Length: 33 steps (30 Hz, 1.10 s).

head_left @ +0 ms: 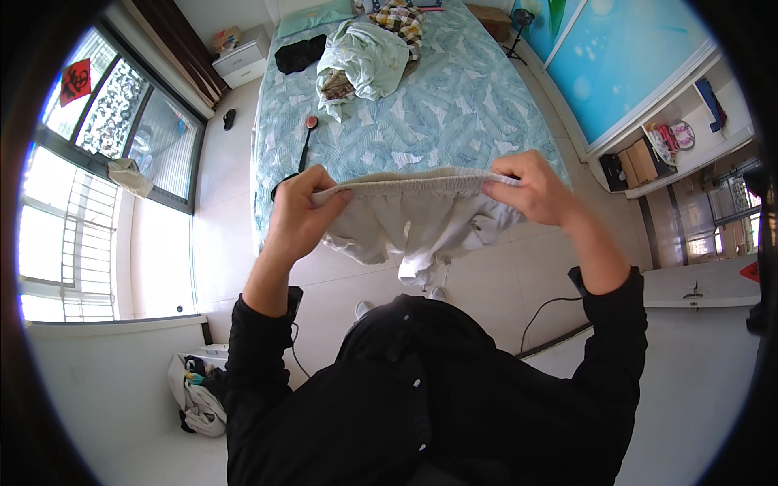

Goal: The person folds several pieces of clothing on a bed, including pants, a white shirt, and a black garment. They then place the folded items into a wardrobe. The person also handles a hairbrush and a small black object, placing them on the bed.

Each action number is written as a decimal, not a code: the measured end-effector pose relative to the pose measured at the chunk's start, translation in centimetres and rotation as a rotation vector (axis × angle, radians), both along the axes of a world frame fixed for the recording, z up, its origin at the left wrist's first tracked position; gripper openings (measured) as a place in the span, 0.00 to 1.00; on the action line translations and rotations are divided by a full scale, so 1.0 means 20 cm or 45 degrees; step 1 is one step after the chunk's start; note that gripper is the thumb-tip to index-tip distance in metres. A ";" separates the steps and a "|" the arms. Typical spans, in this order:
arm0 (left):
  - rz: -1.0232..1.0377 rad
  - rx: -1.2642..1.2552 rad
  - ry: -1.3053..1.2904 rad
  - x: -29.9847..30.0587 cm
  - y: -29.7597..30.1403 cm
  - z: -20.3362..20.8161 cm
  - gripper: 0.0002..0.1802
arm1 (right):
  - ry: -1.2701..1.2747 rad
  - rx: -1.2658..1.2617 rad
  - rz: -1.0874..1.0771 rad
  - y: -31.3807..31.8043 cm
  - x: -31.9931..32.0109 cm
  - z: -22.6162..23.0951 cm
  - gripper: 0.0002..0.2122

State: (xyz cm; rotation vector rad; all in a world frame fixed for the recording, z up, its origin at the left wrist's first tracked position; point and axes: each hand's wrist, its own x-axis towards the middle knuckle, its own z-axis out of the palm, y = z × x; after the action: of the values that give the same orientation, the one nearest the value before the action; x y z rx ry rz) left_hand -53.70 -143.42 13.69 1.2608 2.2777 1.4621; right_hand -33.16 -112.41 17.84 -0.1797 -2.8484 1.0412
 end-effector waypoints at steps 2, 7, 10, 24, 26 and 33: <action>0.068 -0.060 -0.179 -0.01 0.04 -0.08 0.14 | -0.233 -0.363 -0.166 0.02 -0.05 -0.14 0.11; 0.184 -0.068 -0.196 0.10 0.15 -0.23 0.18 | -0.324 -1.166 -0.415 -0.12 -0.12 -0.45 0.11; 0.100 -0.210 -0.182 0.22 0.20 -0.24 0.16 | -0.375 -1.144 -0.362 -0.32 -0.19 -0.52 0.14; -0.020 0.252 -0.450 0.13 0.05 -0.12 0.15 | 0.145 -0.944 0.074 -0.23 -0.19 -0.41 0.24; -0.055 0.321 -0.528 0.08 -0.01 -0.08 0.15 | 0.066 -0.761 -0.064 -0.10 -0.20 -0.51 0.25; -0.067 0.650 -0.614 0.08 -0.07 0.07 0.14 | -0.755 -1.247 -0.060 -0.30 -0.22 -1.13 0.40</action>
State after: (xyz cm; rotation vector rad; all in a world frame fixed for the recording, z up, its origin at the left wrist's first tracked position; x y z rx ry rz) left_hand -52.07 -144.83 15.19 0.9112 1.6076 2.1312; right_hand -37.62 -118.36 -4.78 -0.7104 -2.3935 2.6271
